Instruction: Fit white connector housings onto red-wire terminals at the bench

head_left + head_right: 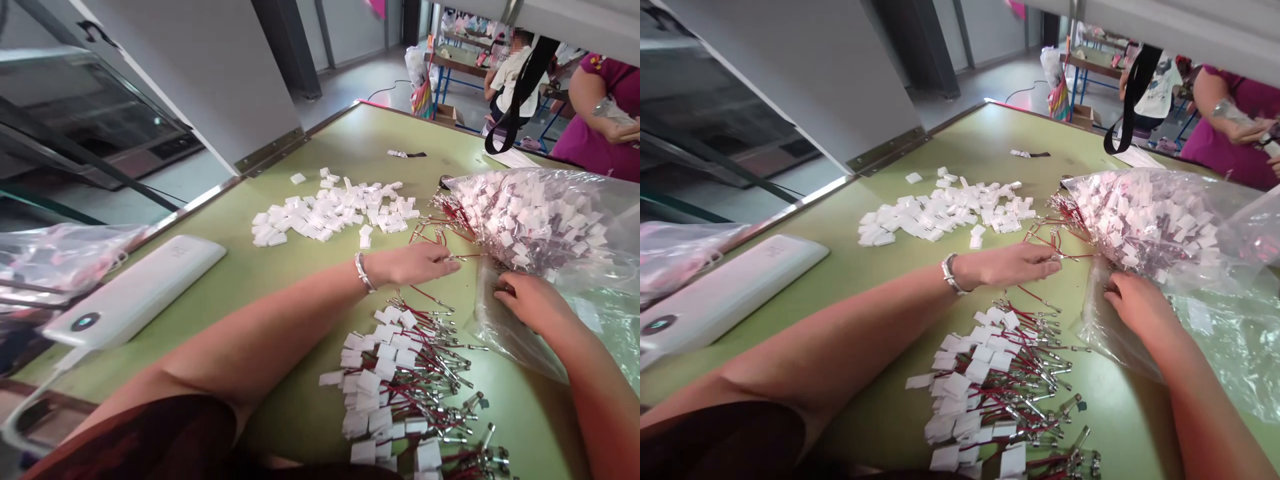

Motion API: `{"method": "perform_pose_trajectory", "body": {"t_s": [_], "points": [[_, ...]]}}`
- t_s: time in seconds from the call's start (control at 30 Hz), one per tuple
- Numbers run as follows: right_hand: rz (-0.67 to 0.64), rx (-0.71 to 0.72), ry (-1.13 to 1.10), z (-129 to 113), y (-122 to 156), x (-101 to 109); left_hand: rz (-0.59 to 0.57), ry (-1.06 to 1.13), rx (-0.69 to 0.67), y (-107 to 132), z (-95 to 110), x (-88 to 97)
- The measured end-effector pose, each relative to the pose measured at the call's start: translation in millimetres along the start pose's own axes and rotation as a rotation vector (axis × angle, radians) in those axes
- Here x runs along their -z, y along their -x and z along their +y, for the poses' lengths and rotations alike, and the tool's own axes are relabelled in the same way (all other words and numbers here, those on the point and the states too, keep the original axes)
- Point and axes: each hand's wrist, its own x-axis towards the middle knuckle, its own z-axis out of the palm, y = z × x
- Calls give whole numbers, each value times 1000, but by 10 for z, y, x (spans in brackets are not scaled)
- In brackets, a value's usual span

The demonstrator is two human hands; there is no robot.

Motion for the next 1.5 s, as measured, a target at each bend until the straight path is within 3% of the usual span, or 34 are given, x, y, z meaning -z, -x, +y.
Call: {"method": "perform_pose_trajectory", "body": {"t_s": [0.13, 0.3, 0.5, 0.67, 0.8, 1.0, 1.13, 1.27, 1.37, 1.5], "points": [[40, 12, -23, 81, -35, -69, -38, 240, -2, -57, -116, -106], [221, 8, -102, 57, -4, -25, 72, 295, 19, -131, -176, -225], [413, 118, -566, -283, 108, 20, 150, 375, 28, -129, -149, -275], [521, 250, -672, -528, 141, -53, 167, 420, 19, -113, -134, -318], [467, 225, -769, -554, 158, -62, 177, 413, -24, -109, -116, -321], [363, -4, -1004, -517, 177, -10, 164, 421, -23, -100, -97, -288], [349, 36, -997, -525, 169, -4, 161, 676, 1, -121, -119, -320], [288, 49, -1052, -582, 173, 3, 267, 1039, -95, -129, -69, -356], [167, 97, -1103, -675, 195, -1, 299, 1067, -121, -103, 18, -363], [5, 121, -1216, -756, 218, -28, 278, 1094, -59, -74, 83, -362]]}}
